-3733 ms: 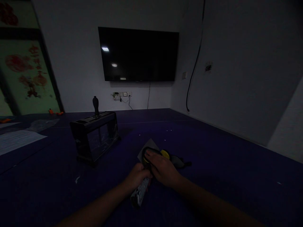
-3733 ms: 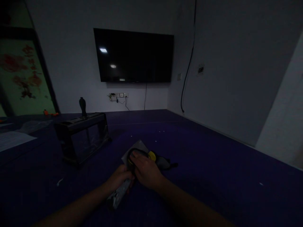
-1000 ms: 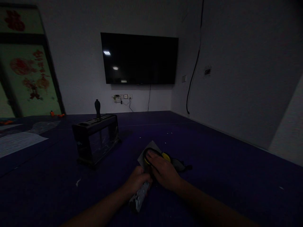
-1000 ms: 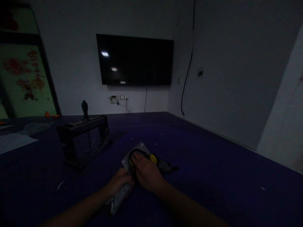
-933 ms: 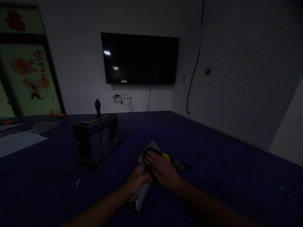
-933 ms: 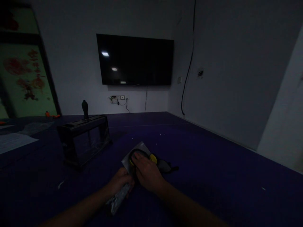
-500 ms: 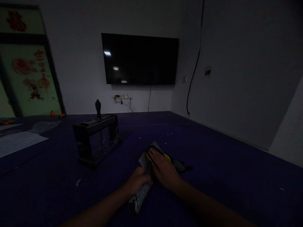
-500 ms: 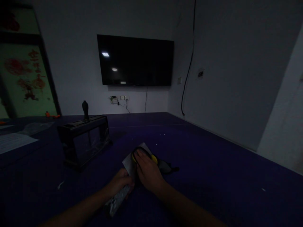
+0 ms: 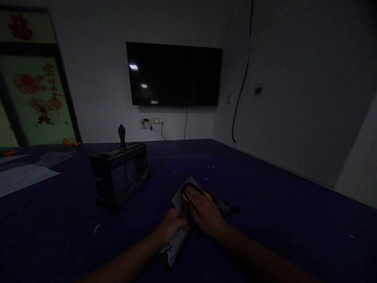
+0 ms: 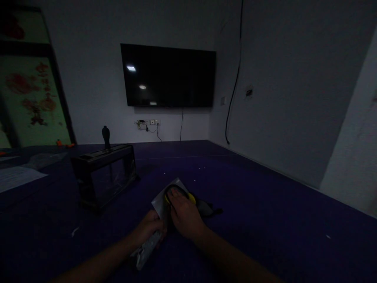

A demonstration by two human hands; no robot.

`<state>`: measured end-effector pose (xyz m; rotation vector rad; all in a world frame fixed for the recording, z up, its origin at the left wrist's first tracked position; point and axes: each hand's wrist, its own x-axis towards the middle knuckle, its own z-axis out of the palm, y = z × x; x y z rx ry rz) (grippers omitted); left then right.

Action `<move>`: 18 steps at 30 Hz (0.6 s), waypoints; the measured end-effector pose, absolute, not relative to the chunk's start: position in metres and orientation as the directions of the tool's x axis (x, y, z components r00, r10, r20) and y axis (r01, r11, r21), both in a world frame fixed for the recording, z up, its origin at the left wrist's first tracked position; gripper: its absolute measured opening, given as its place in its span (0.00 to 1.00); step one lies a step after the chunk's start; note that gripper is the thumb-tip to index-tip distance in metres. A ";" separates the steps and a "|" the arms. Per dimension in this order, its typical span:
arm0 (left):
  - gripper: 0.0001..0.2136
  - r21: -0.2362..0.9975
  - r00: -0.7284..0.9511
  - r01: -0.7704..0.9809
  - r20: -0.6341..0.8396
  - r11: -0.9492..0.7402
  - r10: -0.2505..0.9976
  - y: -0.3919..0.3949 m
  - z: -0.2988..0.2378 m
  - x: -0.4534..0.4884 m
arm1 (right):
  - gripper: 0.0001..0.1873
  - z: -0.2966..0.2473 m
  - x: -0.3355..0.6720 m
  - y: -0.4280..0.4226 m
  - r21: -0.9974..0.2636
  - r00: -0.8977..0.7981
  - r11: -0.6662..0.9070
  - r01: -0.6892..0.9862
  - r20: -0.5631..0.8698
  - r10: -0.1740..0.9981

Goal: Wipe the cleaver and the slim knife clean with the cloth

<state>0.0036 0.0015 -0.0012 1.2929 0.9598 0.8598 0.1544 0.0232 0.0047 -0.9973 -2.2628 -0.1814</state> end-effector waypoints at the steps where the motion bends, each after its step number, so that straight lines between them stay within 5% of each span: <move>1: 0.04 0.995 0.374 0.016 -0.095 0.096 0.923 0.002 -0.002 0.004 | 0.26 0.005 0.155 0.023 -0.126 -0.502 0.704 0.699 0.615 0.608; 18: 0.04 0.997 0.368 0.030 -0.074 0.068 0.927 0.005 -0.009 0.002 | 0.27 0.002 0.156 0.027 -0.128 -0.517 0.724 0.677 0.618 0.592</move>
